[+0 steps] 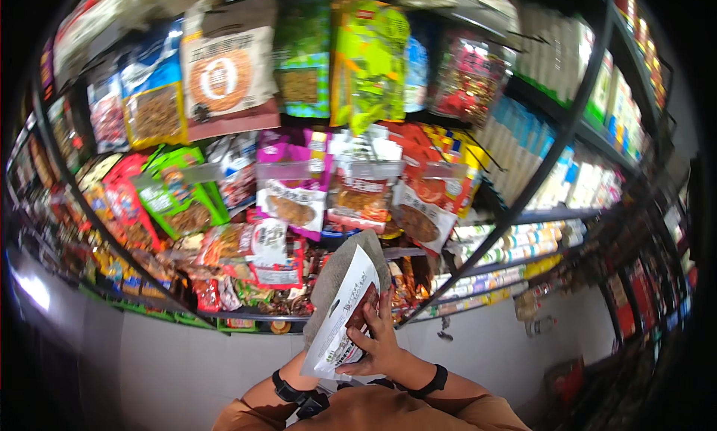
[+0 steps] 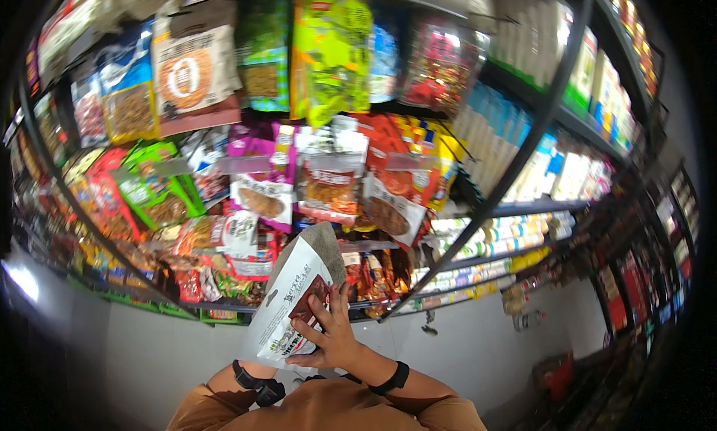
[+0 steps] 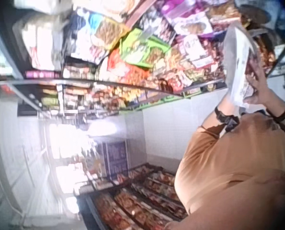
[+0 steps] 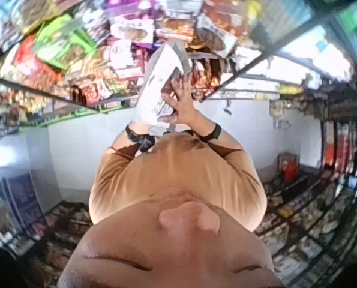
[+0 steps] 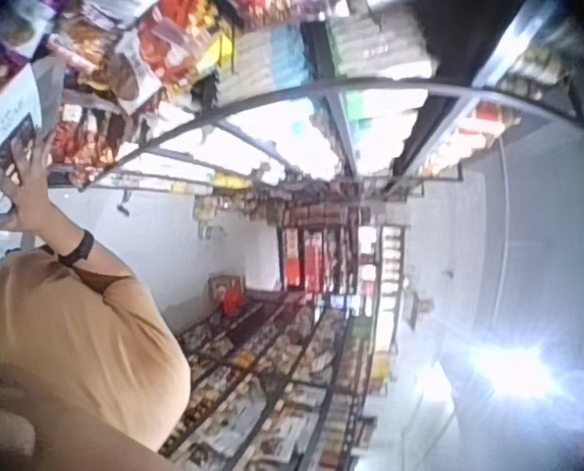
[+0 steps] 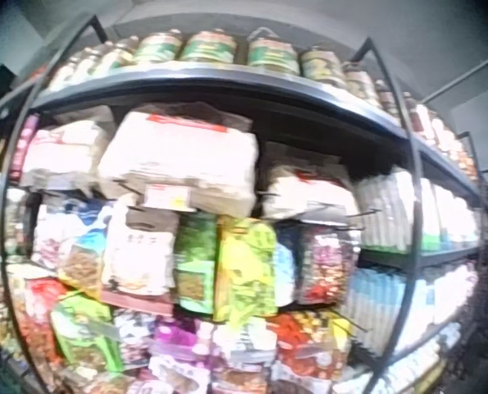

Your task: The person picks up a package of snack food from a store shelf, wipes the front and back of the bag with a cloth, and then returns it to the shelf.

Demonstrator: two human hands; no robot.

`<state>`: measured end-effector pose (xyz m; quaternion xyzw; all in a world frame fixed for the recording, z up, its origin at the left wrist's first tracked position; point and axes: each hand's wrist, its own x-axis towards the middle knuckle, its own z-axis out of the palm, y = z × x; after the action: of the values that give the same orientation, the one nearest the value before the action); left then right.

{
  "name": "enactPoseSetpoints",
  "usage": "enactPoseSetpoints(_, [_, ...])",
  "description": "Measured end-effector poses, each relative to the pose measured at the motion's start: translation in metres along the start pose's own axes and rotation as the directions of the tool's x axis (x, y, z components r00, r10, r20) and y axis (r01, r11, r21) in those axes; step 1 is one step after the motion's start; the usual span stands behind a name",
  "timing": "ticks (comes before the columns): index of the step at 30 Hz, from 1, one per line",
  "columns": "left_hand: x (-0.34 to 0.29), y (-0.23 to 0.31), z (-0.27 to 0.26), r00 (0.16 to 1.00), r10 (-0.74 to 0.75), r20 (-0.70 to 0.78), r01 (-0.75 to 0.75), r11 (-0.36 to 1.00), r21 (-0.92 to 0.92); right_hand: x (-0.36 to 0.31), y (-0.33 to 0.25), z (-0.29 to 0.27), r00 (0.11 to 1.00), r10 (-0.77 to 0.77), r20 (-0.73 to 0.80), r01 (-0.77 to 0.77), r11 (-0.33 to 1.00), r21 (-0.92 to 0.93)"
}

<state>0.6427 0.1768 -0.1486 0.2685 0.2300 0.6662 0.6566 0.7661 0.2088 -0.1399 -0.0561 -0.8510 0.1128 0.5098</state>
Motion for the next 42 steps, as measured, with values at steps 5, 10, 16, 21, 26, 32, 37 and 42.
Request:
enactPoseSetpoints(5, [0.024, -0.057, 0.022, 0.977, 0.093, 0.191, -0.159, 0.915, 0.37, -0.002, 0.01, -0.043, 0.98, 0.088, -0.178, -0.093, 0.995, -0.02])
enactPoseSetpoints(10, [0.008, -0.098, 0.009, 0.944, -0.2, 0.264, 0.04, 0.861, 0.507, -0.008, 0.028, -0.087, 0.823, 0.484, -0.299, -0.366, 0.853, 0.373])
enactPoseSetpoints(16, [0.021, -0.111, 0.032, 0.942, -0.255, 0.219, 0.084, 0.809, 0.582, -0.026, 0.022, -0.117, 0.833, 0.514, -0.206, -0.313, 0.744, 0.591])
enactPoseSetpoints(21, [0.03, -0.136, 0.054, 0.975, -0.202, 0.095, 0.099, 0.773, 0.626, -0.036, 0.03, -0.146, 0.945, 0.27, -0.182, -0.194, 0.916, 0.35])
enactPoseSetpoints(26, [0.019, -0.163, 0.064, 0.983, -0.185, -0.02, 0.142, 0.674, 0.725, -0.057, 0.073, -0.163, 0.929, 0.235, -0.286, -0.091, 0.893, 0.441])
enactPoseSetpoints(32, [-0.022, -0.177, 0.081, 0.991, -0.117, -0.065, 0.122, 0.583, 0.803, -0.051, 0.105, -0.164, 0.869, 0.395, -0.298, -0.148, 0.783, 0.604])
enactPoseSetpoints(37, [-0.039, -0.187, 0.087, 1.0, 0.012, 0.015, -0.02, 0.561, 0.827, -0.05, 0.076, -0.156, 0.896, 0.401, -0.189, -0.157, 0.688, 0.709])
enactPoseSetpoints(42, [-0.029, -0.175, 0.083, 1.0, -0.017, -0.011, 0.019, 0.665, 0.746, -0.043, 0.025, -0.146, 0.9, 0.3, -0.317, -0.069, 0.816, 0.574])
